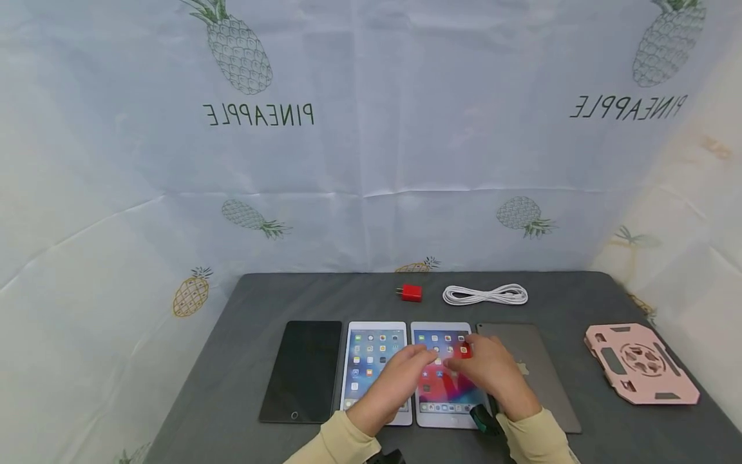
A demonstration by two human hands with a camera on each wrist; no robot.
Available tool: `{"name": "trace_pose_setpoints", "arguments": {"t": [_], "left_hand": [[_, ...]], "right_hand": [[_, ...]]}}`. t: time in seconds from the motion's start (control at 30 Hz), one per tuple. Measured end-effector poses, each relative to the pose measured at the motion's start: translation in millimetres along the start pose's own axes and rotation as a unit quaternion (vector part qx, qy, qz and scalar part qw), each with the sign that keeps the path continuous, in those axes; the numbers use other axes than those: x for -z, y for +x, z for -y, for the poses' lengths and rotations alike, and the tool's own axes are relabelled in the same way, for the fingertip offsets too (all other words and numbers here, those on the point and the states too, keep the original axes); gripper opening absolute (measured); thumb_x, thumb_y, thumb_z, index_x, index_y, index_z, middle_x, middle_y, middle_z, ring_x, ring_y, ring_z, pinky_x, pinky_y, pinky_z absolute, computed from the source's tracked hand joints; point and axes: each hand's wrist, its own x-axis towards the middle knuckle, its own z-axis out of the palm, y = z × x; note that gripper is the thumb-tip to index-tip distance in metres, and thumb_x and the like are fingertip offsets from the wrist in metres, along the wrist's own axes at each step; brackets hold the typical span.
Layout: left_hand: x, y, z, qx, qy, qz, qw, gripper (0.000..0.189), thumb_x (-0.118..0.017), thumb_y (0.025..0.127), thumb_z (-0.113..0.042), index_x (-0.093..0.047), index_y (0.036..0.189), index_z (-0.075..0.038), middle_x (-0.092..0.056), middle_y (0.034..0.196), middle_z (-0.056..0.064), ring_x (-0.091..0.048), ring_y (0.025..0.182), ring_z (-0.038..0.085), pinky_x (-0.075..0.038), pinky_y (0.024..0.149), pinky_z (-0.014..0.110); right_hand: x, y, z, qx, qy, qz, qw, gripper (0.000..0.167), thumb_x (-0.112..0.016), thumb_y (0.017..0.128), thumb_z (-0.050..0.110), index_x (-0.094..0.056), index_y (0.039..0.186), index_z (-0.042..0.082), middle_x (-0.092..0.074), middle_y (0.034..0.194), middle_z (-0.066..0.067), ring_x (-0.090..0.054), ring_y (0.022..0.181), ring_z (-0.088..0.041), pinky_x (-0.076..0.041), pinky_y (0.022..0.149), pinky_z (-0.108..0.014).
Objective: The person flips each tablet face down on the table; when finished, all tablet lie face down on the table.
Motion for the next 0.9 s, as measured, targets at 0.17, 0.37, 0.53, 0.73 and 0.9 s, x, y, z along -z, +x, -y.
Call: {"name": "trace_pose_setpoints", "arguments": {"t": [0.17,0.37,0.53,0.73,0.9], "left_hand": [[1.8,0.1,0.3,0.012,0.016,-0.013,0.9997,0.074,-0.062,0.103,-0.046,-0.051,0.153,0.007,-0.053,0.157,0.027,-0.05,0.143,0.051,-0.041,0.114,0.078],[1.4,-2.0,0.0,0.016,0.026,-0.009,0.9995,0.074,-0.064,0.102,-0.045,-0.051,0.153,0.007,-0.051,0.158,0.028,-0.048,0.143,0.052,-0.04,0.114,0.079],[0.4,-1.7,-0.6,0.01,0.023,-0.006,0.9997,0.074,-0.064,0.102,-0.045,-0.051,0.154,0.006,-0.05,0.159,0.027,-0.047,0.144,0.053,-0.042,0.114,0.078],[0.6,-0.8,0.5,0.011,0.015,-0.012,0.9997,0.078,-0.067,0.1,-0.047,-0.049,0.155,0.005,-0.048,0.162,0.026,-0.045,0.148,0.053,-0.041,0.115,0.077],[1.6,-0.2,1.4,0.012,0.002,-0.011,0.9999,0.081,-0.067,0.099,-0.047,-0.047,0.157,0.005,-0.046,0.163,0.027,-0.042,0.149,0.053,-0.037,0.116,0.08]], "right_hand": [[-1.5,1.0,-0.8,-0.001,-0.001,0.004,1.0,0.091,-0.091,0.08,0.046,-0.058,0.146,-0.007,-0.06,0.129,-0.033,-0.061,0.114,-0.051,-0.062,0.087,-0.066],[-3.0,0.7,0.4,-0.007,0.0,0.001,1.0,0.091,-0.092,0.08,0.044,-0.057,0.147,-0.007,-0.059,0.129,-0.033,-0.061,0.114,-0.051,-0.064,0.085,-0.064],[-2.4,0.3,0.5,-0.005,-0.001,-0.002,1.0,0.092,-0.092,0.079,0.043,-0.057,0.147,-0.007,-0.061,0.126,-0.032,-0.061,0.113,-0.049,-0.064,0.083,-0.062],[-3.5,1.3,0.4,-0.002,-0.013,-0.002,0.9999,0.092,-0.091,0.079,0.046,-0.057,0.147,-0.007,-0.062,0.124,-0.03,-0.061,0.112,-0.047,-0.065,0.082,-0.06],[-3.7,0.6,1.9,0.002,-0.017,-0.004,0.9998,0.091,-0.091,0.079,0.047,-0.058,0.146,-0.007,-0.064,0.123,-0.028,-0.06,0.114,-0.046,-0.066,0.081,-0.058]]}}
